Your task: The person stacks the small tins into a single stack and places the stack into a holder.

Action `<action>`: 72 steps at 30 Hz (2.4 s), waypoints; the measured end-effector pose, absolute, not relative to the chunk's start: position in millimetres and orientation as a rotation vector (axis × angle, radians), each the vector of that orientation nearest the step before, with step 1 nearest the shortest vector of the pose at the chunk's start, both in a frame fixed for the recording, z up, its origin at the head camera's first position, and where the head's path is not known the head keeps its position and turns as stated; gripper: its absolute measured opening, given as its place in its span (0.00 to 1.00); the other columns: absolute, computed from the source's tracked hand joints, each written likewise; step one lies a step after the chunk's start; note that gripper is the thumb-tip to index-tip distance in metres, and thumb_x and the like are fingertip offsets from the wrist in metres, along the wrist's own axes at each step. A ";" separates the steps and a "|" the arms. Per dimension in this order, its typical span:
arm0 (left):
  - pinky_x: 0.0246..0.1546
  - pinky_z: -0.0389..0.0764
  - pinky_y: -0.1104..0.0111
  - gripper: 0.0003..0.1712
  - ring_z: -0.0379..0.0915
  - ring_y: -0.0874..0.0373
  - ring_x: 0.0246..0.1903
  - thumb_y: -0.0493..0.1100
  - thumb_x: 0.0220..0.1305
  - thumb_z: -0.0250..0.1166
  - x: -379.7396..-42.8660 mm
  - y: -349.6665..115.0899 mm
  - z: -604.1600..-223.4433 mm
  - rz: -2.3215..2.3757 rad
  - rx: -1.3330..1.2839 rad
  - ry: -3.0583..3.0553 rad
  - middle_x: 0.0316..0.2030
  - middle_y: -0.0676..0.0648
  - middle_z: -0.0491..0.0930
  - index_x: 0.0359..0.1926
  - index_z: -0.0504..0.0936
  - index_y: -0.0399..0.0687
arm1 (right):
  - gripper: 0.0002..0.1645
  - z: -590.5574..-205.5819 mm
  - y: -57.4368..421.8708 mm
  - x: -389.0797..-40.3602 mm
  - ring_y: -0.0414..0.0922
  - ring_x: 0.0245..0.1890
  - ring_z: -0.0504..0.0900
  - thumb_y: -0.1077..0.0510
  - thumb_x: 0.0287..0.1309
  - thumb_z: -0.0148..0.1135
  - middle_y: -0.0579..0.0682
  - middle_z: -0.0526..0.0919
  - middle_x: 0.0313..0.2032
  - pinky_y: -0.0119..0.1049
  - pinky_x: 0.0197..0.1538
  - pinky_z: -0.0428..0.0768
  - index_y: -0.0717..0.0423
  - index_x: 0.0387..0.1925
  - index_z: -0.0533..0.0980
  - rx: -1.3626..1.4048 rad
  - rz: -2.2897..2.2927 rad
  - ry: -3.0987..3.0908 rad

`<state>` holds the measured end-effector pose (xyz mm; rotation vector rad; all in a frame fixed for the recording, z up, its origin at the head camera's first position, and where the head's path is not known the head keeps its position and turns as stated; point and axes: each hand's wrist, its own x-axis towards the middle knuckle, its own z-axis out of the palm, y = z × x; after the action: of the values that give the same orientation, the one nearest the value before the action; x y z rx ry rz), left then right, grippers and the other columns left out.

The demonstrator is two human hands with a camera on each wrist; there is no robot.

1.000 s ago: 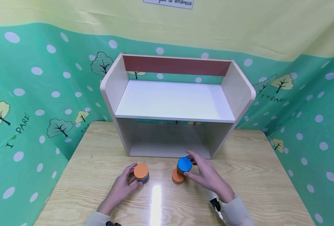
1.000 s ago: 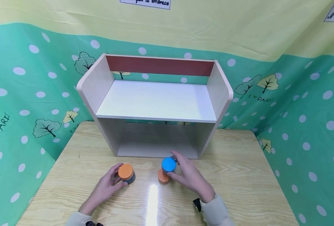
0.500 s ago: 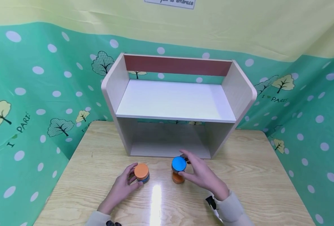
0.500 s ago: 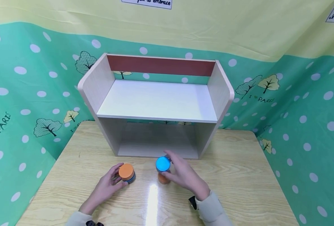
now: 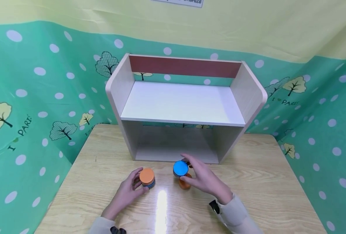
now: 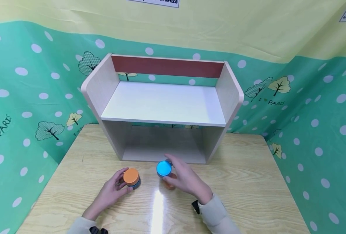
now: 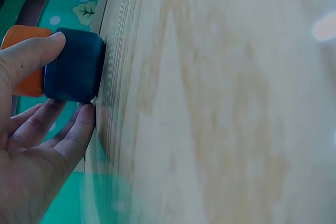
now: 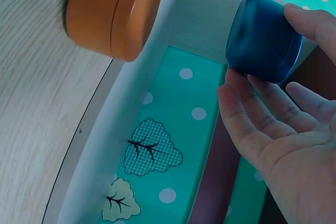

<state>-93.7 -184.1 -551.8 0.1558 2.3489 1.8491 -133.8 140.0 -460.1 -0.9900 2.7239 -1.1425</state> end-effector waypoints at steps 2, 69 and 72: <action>0.62 0.75 0.65 0.49 0.69 0.43 0.63 0.34 0.54 0.77 -94.2 -184.4 -551.9 1.846 0.156 2.348 0.63 0.38 0.72 0.74 0.61 0.41 | 0.49 -459.0 137.1 -134.5 0.43 0.56 0.77 0.57 0.56 0.75 0.49 0.76 0.59 0.38 0.57 0.82 0.56 0.73 0.59 -0.993 -1.138 2.717; 0.56 0.79 0.68 0.46 0.74 0.46 0.59 0.36 0.55 0.77 -96.3 -184.3 -553.6 1.846 0.092 2.356 0.61 0.38 0.74 0.72 0.64 0.43 | 0.50 -464.4 30.6 -143.1 0.44 0.61 0.75 0.47 0.61 0.70 0.54 0.70 0.67 0.34 0.63 0.76 0.55 0.76 0.55 -1.278 -0.986 2.603; 0.56 0.79 0.68 0.46 0.74 0.46 0.59 0.36 0.55 0.77 -96.1 -184.0 -552.9 1.829 0.089 2.375 0.61 0.38 0.75 0.72 0.64 0.42 | 0.50 -465.8 30.3 -143.4 0.44 0.61 0.75 0.47 0.61 0.70 0.54 0.70 0.67 0.34 0.63 0.77 0.56 0.76 0.55 -1.277 -0.982 2.603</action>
<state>-96.1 -184.0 -552.9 0.0885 2.3753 1.8287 -143.4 30.3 -465.8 -1.2774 2.6028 -0.9820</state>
